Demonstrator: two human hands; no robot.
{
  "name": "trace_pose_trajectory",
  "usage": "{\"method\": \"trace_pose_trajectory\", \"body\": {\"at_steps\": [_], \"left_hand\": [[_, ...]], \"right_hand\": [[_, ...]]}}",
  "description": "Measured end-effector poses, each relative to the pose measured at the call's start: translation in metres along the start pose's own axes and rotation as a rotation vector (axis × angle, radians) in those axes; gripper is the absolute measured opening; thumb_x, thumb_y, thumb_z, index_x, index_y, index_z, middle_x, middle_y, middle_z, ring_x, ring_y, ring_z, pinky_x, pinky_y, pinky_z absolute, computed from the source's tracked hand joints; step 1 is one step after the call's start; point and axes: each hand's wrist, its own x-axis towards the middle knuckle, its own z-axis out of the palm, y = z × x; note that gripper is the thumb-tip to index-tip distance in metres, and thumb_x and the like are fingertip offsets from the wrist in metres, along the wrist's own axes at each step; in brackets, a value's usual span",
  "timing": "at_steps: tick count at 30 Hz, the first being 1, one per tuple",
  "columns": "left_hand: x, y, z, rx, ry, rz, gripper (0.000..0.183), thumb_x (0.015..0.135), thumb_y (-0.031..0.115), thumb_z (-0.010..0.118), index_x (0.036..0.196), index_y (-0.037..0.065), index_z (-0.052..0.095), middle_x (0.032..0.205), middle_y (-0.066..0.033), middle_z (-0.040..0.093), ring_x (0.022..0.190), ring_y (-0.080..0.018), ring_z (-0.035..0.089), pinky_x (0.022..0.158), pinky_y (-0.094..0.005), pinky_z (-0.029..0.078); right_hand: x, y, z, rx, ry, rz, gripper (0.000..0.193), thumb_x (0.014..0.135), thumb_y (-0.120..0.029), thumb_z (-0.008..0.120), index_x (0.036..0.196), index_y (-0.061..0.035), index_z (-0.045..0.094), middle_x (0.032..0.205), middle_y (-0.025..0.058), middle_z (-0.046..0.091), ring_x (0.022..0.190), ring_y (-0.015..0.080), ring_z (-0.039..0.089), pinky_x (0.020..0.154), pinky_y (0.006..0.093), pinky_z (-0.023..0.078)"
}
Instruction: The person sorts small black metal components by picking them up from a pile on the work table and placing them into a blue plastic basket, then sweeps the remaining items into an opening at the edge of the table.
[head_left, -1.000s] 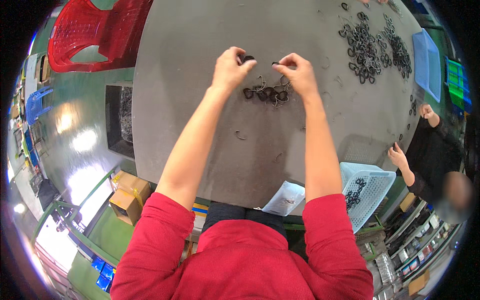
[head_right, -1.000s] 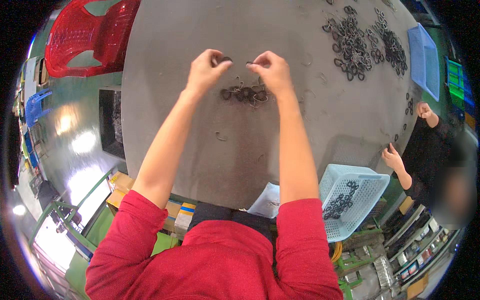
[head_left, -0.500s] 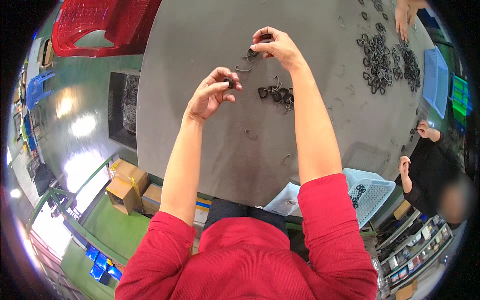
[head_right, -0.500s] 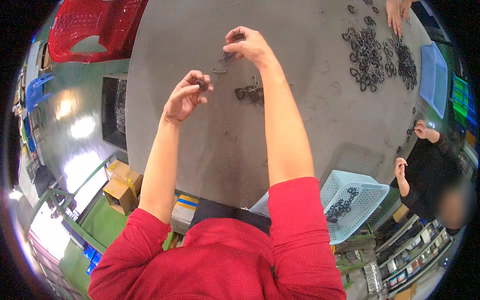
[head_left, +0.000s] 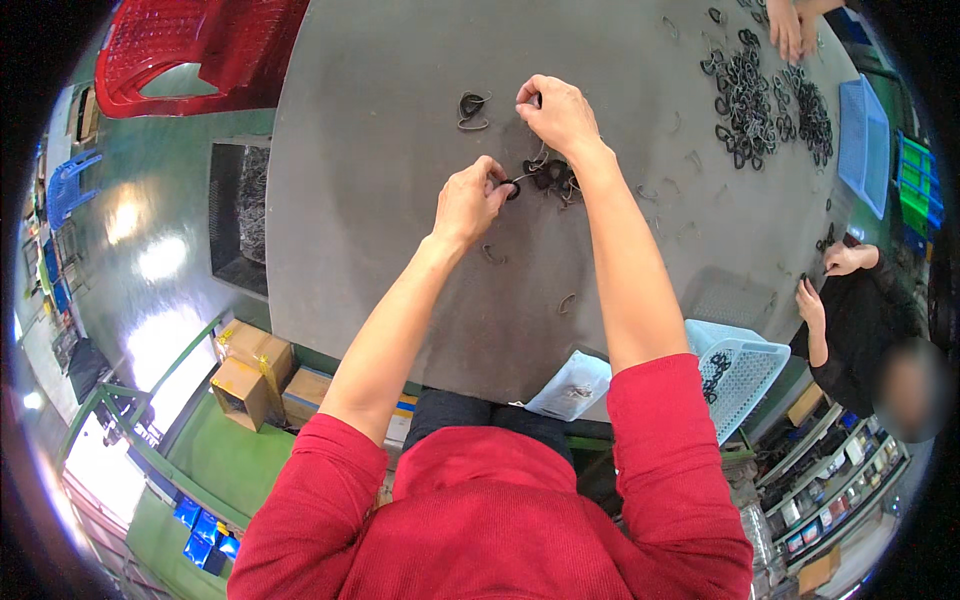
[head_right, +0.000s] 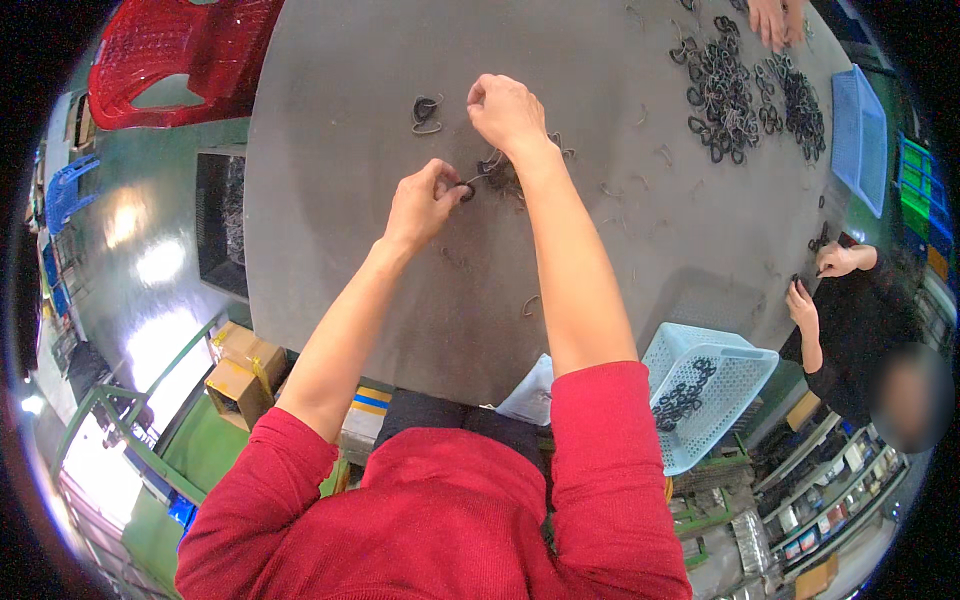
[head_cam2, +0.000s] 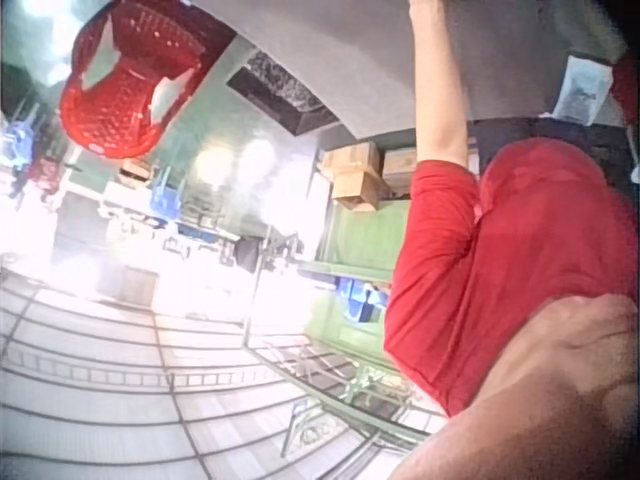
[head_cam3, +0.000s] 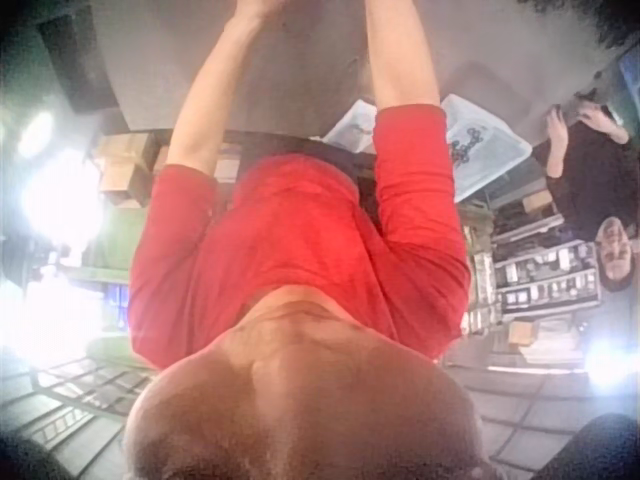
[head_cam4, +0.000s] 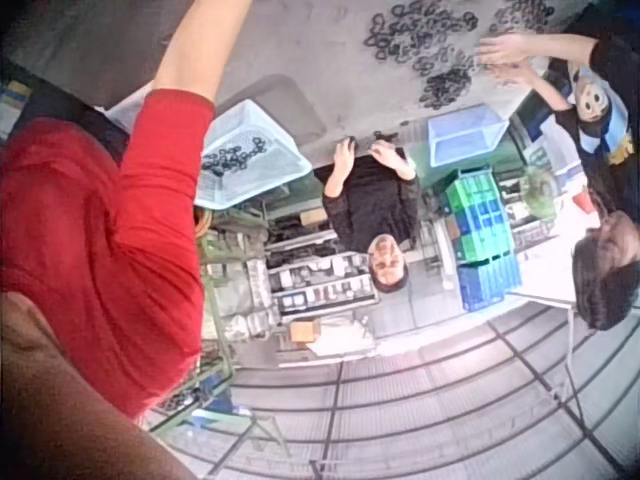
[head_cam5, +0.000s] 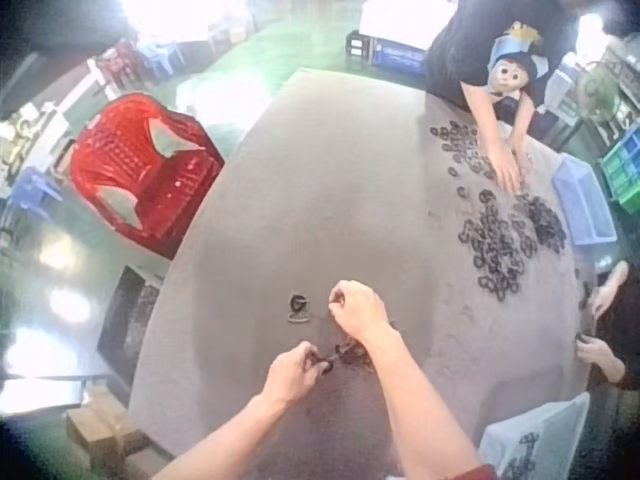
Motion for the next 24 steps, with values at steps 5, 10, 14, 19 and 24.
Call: {"method": "trace_pose_trajectory", "body": {"at_steps": [5,10,14,19,24], "left_hand": [[-0.012,-0.004,-0.03,-0.754,-0.533,-0.287,0.016,0.076,0.017,0.072,0.081,0.009,0.059,0.065,0.0075,0.049,0.056,-0.0033,0.042,0.05,-0.0193,0.032],[-0.022,-0.009,-0.046,-0.84,-0.537,-0.267,0.015,0.078,0.02,0.07,0.078,0.01,0.059,0.07,0.0061,0.052,0.059,-0.0026,0.042,0.052,-0.0192,0.033],[-0.016,-0.013,-0.058,-0.806,-0.421,-0.375,0.013,0.077,0.018,0.07,0.08,0.009,0.062,0.07,0.0056,0.054,0.062,-0.0027,0.043,0.055,-0.0187,0.033],[0.001,-0.011,-0.057,-0.529,-0.321,-0.403,0.014,0.076,0.018,0.071,0.083,0.007,0.065,0.075,0.0014,0.061,0.068,-0.008,0.05,0.062,-0.0234,0.039],[0.005,-0.008,-0.044,-0.048,-0.099,-0.263,0.02,0.073,0.02,0.071,0.084,0.004,0.067,0.074,-0.002,0.062,0.067,-0.0103,0.056,0.062,-0.0266,0.045]], "right_hand": [[-0.002,-0.022,0.014,0.036,0.117,-0.161,0.028,0.073,-0.025,0.07,0.095,-0.01,0.061,0.085,0.0071,0.064,0.083,0.0245,0.061,0.072,0.0371,0.047],[0.018,-0.041,0.024,-0.151,0.085,-0.12,0.025,0.074,-0.028,0.069,0.091,-0.0102,0.063,0.091,0.0083,0.066,0.09,0.0275,0.062,0.076,0.0394,0.048],[0.013,-0.033,0.003,-0.037,-0.047,0.0,0.022,0.071,-0.025,0.069,0.083,-0.007,0.067,0.08,0.008,0.066,0.078,0.0222,0.063,0.072,0.0364,0.049],[-0.031,0.022,-0.034,0.378,0.001,0.228,0.026,0.069,-0.025,0.071,0.081,-0.0021,0.068,0.074,0.0043,0.065,0.067,0.015,0.058,0.063,0.0296,0.046],[-0.097,0.069,-0.053,0.54,0.039,0.421,0.021,0.071,-0.021,0.07,0.081,-0.0033,0.066,0.079,0.0053,0.066,0.084,0.0188,0.063,0.068,0.0277,0.046]]}}
